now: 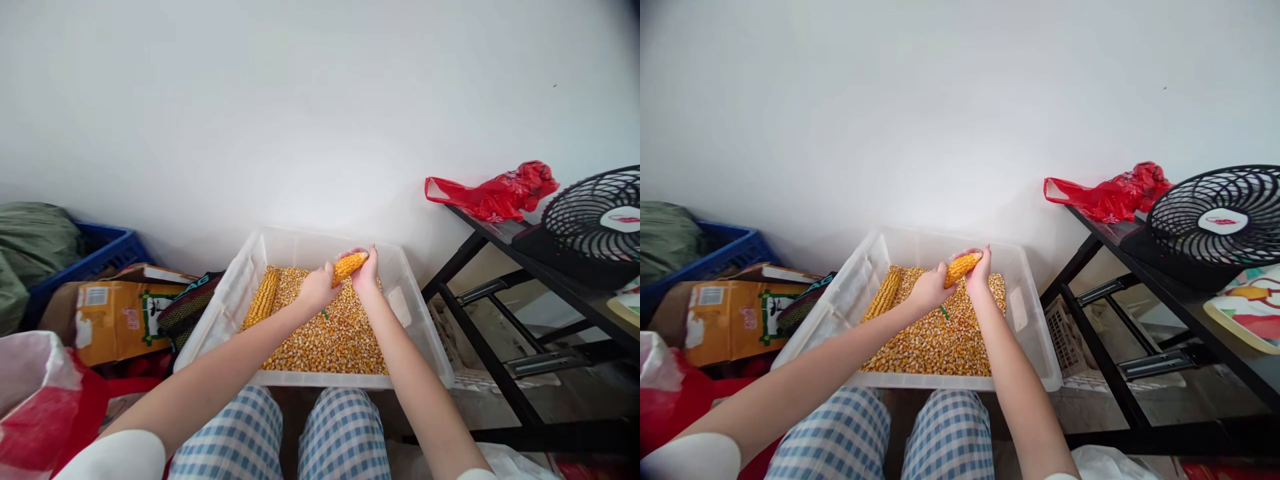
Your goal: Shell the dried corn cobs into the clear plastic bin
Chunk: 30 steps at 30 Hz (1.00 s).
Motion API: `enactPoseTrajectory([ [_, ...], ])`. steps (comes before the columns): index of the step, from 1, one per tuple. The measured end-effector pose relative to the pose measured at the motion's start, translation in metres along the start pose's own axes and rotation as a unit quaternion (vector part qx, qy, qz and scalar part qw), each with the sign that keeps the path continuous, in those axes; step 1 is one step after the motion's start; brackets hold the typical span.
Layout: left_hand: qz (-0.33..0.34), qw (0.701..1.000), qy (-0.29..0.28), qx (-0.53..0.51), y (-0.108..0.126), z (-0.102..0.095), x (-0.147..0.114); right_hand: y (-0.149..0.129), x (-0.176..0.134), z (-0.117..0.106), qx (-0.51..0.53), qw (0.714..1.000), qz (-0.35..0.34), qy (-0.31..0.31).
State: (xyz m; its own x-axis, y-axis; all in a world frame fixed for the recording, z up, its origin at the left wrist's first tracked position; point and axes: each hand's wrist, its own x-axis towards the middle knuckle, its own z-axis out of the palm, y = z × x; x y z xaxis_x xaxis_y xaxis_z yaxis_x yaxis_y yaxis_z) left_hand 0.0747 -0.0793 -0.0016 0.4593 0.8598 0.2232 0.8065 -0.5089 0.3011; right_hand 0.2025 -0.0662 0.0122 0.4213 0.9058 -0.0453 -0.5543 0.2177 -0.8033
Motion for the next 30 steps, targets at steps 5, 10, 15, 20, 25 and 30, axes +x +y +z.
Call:
enactPoseTrajectory([
  [5, 0.042, 0.999, -0.014, 0.019, 0.012, 0.004, -0.001, 0.001, -0.006, -0.006, 0.134, 0.985, 0.048, 0.096],
  [10, 0.030, 0.998, -0.034, -0.044, 0.010, 0.008, 0.002, 0.003, -0.009, 0.000, 0.090, 0.987, -0.034, 0.127],
  [15, 0.049, 0.956, -0.089, -0.274, 0.006, 0.009, -0.001, 0.006, -0.009, 0.004, 0.019, 0.990, -0.107, 0.094],
  [20, 0.015, 0.849, -0.230, -0.475, 0.002, 0.008, -0.001, 0.003, -0.002, -0.002, -0.049, 0.991, -0.112, 0.048],
  [25, 0.031, 0.916, -0.163, -0.366, -0.011, 0.003, 0.007, -0.008, 0.004, -0.006, -0.077, 0.995, -0.063, -0.022],
  [30, 0.011, 0.996, 0.003, -0.086, -0.016, 0.003, 0.008, -0.008, 0.002, -0.010, 0.037, 0.997, 0.059, 0.022],
])
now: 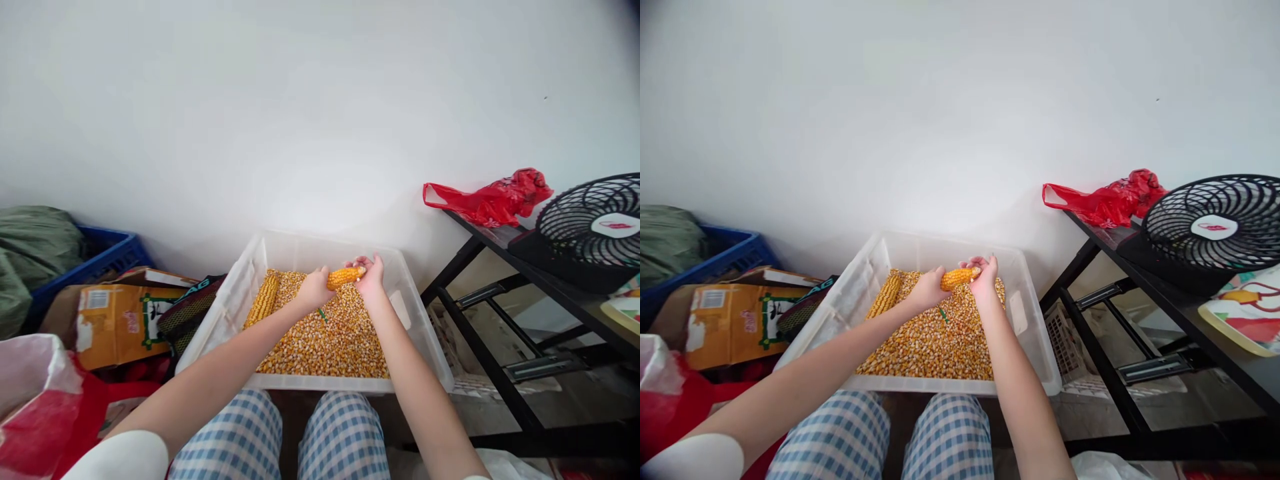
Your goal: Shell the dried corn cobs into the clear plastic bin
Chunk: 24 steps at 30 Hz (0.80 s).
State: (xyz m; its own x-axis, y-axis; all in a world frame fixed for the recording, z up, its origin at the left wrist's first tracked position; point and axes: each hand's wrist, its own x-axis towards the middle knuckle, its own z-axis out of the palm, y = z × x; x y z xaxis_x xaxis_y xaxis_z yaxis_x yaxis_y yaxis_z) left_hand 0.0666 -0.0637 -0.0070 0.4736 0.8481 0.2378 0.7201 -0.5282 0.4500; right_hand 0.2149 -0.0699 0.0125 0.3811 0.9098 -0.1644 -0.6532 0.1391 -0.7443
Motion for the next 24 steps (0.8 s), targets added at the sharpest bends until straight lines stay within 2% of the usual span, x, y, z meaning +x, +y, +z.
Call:
enactPoseTrajectory([
  [2, 0.001, 0.999, -0.004, 0.049, 0.002, 0.004, -0.002, 0.003, -0.001, -0.003, 0.050, 0.998, 0.012, 0.043],
  [4, 0.008, 0.998, -0.016, 0.053, 0.007, 0.010, -0.005, 0.005, -0.001, -0.004, 0.068, 0.994, -0.018, 0.081],
  [6, 0.006, 1.000, -0.018, 0.008, 0.013, 0.016, -0.008, 0.005, -0.002, -0.002, 0.048, 0.992, -0.068, 0.099],
  [9, -0.008, 0.991, -0.037, -0.130, 0.020, 0.021, -0.011, 0.004, -0.004, 0.006, -0.006, 0.985, -0.139, 0.103],
  [11, -0.034, 0.964, -0.095, -0.247, 0.021, 0.020, -0.012, 0.003, -0.007, 0.012, -0.029, 0.981, -0.169, 0.085],
  [14, -0.061, 0.897, -0.179, -0.400, 0.020, 0.015, -0.009, 0.002, -0.007, 0.017, -0.034, 0.983, -0.179, 0.017],
  [17, -0.050, 0.855, -0.192, -0.480, 0.015, 0.012, -0.004, 0.001, 0.000, 0.012, -0.049, 0.987, -0.150, -0.044],
  [19, -0.051, 0.852, -0.179, -0.489, 0.012, 0.012, -0.002, 0.000, 0.006, 0.007, -0.088, 0.984, -0.150, -0.030],
  [22, -0.048, 0.882, -0.133, -0.450, 0.008, 0.013, 0.001, 0.000, 0.010, 0.002, -0.111, 0.983, -0.146, 0.016],
  [24, -0.054, 0.896, -0.108, -0.427, 0.007, 0.014, 0.002, 0.002, 0.007, 0.004, -0.080, 0.991, -0.103, -0.014],
])
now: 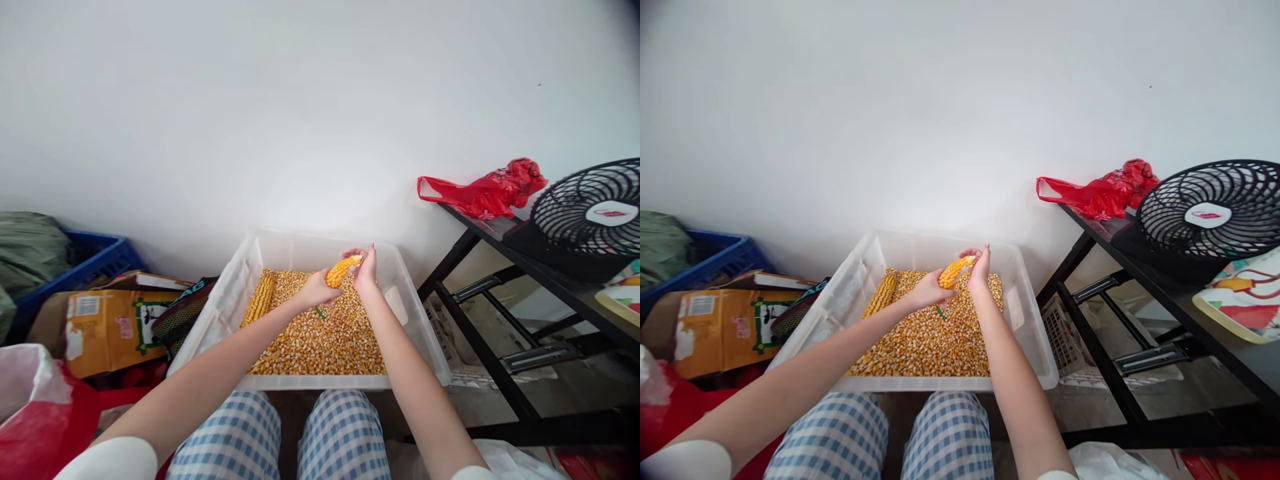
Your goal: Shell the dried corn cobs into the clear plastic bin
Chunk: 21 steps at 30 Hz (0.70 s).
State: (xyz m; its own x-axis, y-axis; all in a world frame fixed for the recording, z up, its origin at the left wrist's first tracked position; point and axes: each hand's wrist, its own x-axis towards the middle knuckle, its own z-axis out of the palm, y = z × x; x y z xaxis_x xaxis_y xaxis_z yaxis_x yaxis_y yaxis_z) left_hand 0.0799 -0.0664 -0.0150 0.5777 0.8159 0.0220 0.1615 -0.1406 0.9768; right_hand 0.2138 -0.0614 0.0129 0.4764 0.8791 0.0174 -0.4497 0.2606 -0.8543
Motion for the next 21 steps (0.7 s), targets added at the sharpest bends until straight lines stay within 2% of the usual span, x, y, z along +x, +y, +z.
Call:
enactPoseTrajectory([
  [2, -0.013, 1.000, 0.010, -0.021, 0.001, 0.000, 0.000, 0.000, -0.006, 0.007, 0.031, 0.997, 0.037, -0.063],
  [4, -0.021, 0.997, -0.009, -0.077, 0.002, 0.000, -0.001, 0.001, -0.013, 0.014, 0.029, 0.993, 0.032, -0.110],
  [8, -0.020, 0.984, -0.088, -0.153, 0.006, -0.005, -0.007, 0.004, -0.021, 0.020, -0.005, 0.989, -0.022, -0.147],
  [13, -0.063, 0.970, -0.145, -0.186, 0.010, -0.014, -0.012, -0.007, -0.027, 0.017, -0.007, 0.982, 0.012, -0.190],
  [15, -0.060, 0.969, -0.154, -0.186, 0.012, -0.017, -0.011, -0.018, -0.029, 0.017, 0.006, 0.977, 0.041, -0.208],
  [18, -0.020, 0.984, -0.124, -0.123, 0.013, -0.017, -0.007, -0.032, -0.029, 0.015, 0.040, 0.969, 0.092, -0.227],
  [20, 0.006, 0.999, -0.044, -0.002, 0.013, -0.016, -0.005, -0.034, -0.026, 0.014, 0.050, 0.969, 0.108, -0.215],
  [21, 0.016, 0.996, 0.007, 0.083, 0.013, -0.016, -0.005, -0.031, -0.024, 0.013, 0.050, 0.973, 0.113, -0.197],
])
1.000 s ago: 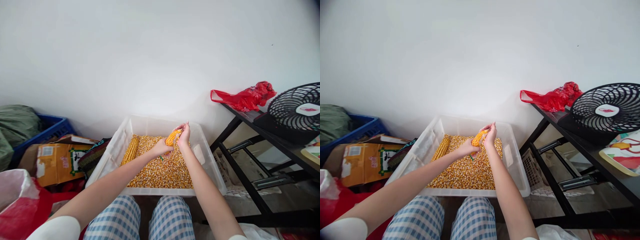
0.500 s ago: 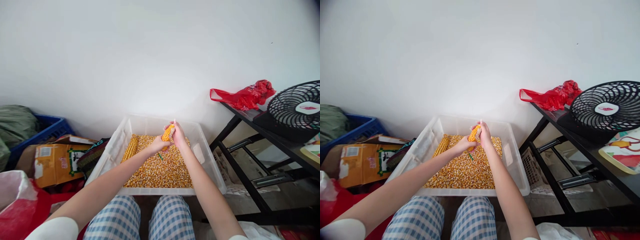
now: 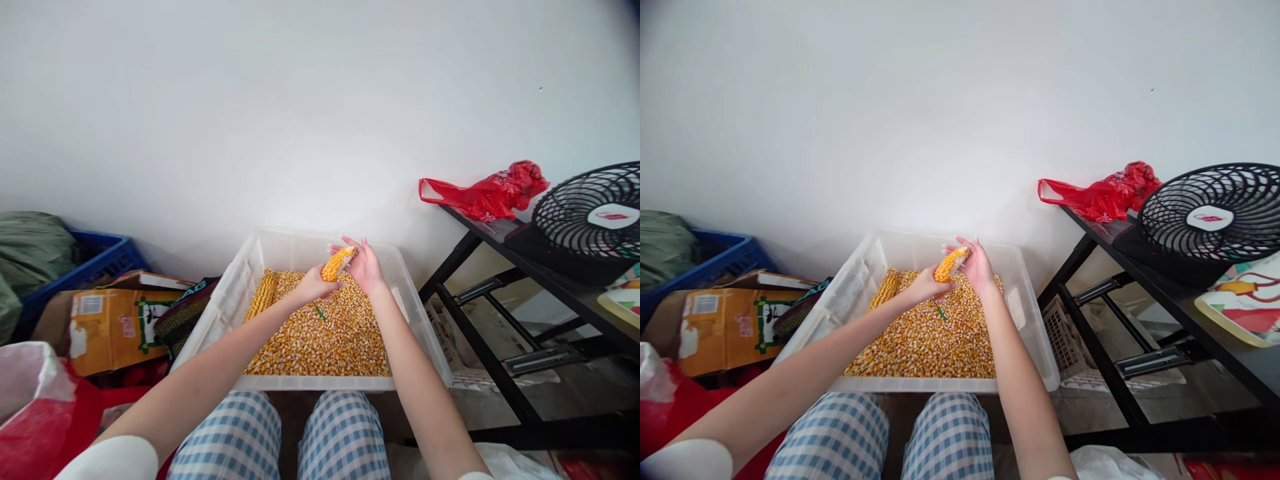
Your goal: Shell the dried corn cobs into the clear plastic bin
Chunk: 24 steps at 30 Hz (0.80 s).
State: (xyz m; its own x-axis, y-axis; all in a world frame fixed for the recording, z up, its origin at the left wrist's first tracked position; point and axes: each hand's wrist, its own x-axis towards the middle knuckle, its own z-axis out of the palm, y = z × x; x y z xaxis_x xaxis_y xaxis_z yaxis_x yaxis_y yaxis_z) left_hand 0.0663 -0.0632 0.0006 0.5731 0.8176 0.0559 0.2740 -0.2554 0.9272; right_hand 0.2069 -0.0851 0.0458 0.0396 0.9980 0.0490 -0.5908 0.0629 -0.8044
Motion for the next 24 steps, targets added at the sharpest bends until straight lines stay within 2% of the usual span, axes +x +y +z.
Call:
enactPoseTrajectory([
  [2, 0.006, 0.978, 0.091, 0.185, -0.001, 0.000, 0.000, 0.008, 0.005, -0.005, 0.016, 0.998, -0.004, 0.063],
  [4, 0.024, 0.934, 0.132, 0.330, -0.001, 0.001, -0.001, 0.019, 0.009, -0.010, 0.063, 0.988, -0.022, 0.138],
  [7, 0.065, 0.891, 0.115, 0.434, 0.000, 0.004, -0.002, 0.031, 0.011, -0.018, 0.137, 0.962, -0.044, 0.231],
  [9, 0.079, 0.886, 0.081, 0.449, 0.001, 0.008, -0.003, 0.033, 0.010, -0.020, 0.154, 0.950, -0.056, 0.267],
  [13, 0.073, 0.921, 0.039, 0.380, 0.001, 0.018, -0.004, 0.028, 0.006, -0.014, 0.091, 0.950, -0.111, 0.277],
  [17, 0.080, 0.972, 0.035, 0.216, 0.001, 0.025, -0.007, 0.023, 0.005, -0.003, 0.004, 0.946, -0.184, 0.267],
  [19, 0.055, 0.992, -0.002, 0.111, 0.002, 0.027, -0.008, 0.021, 0.006, -0.002, -0.021, 0.944, -0.205, 0.257],
  [22, -0.005, 0.993, -0.110, -0.049, 0.005, 0.026, -0.008, 0.017, 0.009, -0.009, -0.031, 0.957, -0.185, 0.222],
  [24, -0.015, 0.985, -0.131, -0.114, 0.006, 0.023, -0.006, 0.015, 0.012, -0.014, -0.041, 0.963, -0.163, 0.212],
])
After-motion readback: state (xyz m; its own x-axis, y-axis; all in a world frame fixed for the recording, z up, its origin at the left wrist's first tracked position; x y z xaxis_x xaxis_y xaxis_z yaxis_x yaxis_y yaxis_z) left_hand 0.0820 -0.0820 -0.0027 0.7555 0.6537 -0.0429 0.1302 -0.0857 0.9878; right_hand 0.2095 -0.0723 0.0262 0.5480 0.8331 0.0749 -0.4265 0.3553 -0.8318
